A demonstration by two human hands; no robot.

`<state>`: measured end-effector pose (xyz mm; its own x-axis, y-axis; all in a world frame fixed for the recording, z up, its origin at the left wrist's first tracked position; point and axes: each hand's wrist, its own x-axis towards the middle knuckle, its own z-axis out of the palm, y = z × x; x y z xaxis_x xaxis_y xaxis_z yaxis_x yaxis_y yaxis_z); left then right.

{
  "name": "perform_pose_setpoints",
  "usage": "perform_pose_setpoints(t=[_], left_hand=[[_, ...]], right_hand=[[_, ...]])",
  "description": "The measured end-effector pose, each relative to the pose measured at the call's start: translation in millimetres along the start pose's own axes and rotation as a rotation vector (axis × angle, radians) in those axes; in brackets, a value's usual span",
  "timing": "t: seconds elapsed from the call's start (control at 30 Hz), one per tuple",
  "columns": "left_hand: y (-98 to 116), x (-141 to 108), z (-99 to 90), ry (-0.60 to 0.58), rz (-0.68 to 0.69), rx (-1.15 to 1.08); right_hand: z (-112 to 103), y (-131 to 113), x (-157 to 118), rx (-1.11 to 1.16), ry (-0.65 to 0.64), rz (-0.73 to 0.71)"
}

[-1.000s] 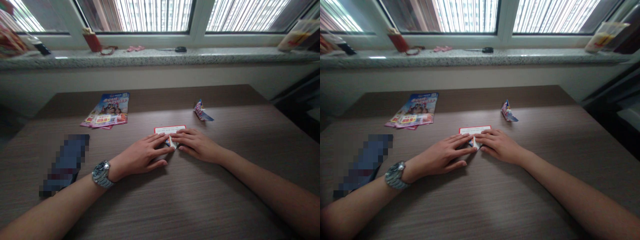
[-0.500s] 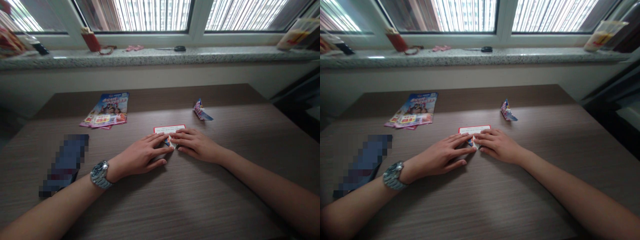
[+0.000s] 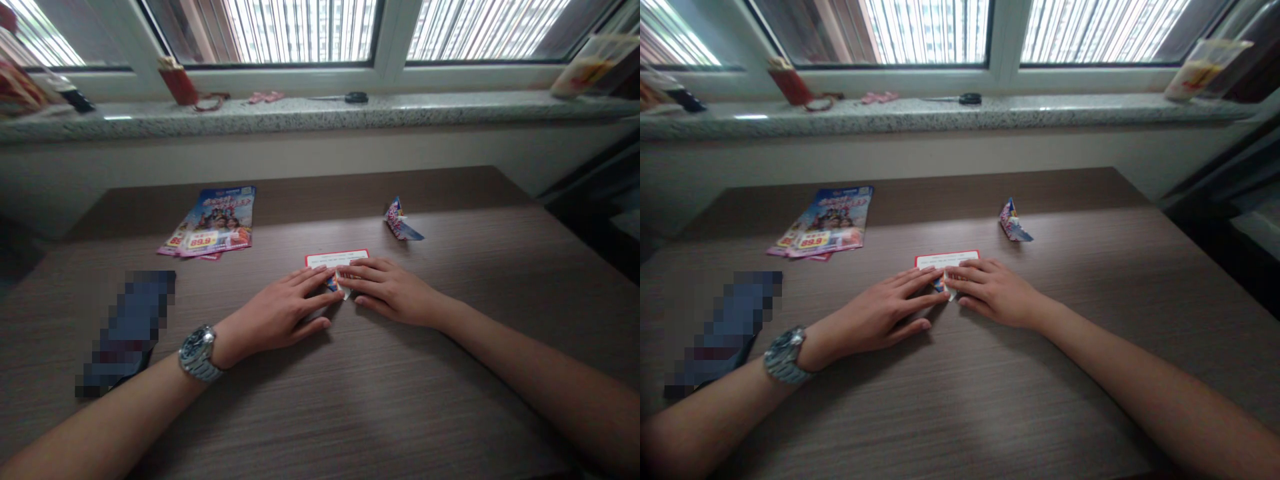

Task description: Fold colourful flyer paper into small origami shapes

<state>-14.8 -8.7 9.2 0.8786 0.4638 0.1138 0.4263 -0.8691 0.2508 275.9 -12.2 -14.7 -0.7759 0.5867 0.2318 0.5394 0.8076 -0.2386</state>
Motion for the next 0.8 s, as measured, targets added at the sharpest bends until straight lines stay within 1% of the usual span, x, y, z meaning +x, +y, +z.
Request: perform_pose_setpoints(t=[0.23, 0.6, 0.8], left_hand=[[-1.1, 1.3, -1.1, -0.013, 0.005, 0.002], [-6.5, 0.7, 3.8, 0.040, -0.017, -0.068], [-5.4, 1.9, 5.2, 0.044, -0.050, -0.081]], right_hand=[[-0.9, -0.1, 0.4, 0.005, -0.025, 0.004], [-1.7, -0.1, 1.2, 0.030, -0.006, 0.003], [-1.3, 0.3, 1.3, 0.033, -0.005, 0.008]])
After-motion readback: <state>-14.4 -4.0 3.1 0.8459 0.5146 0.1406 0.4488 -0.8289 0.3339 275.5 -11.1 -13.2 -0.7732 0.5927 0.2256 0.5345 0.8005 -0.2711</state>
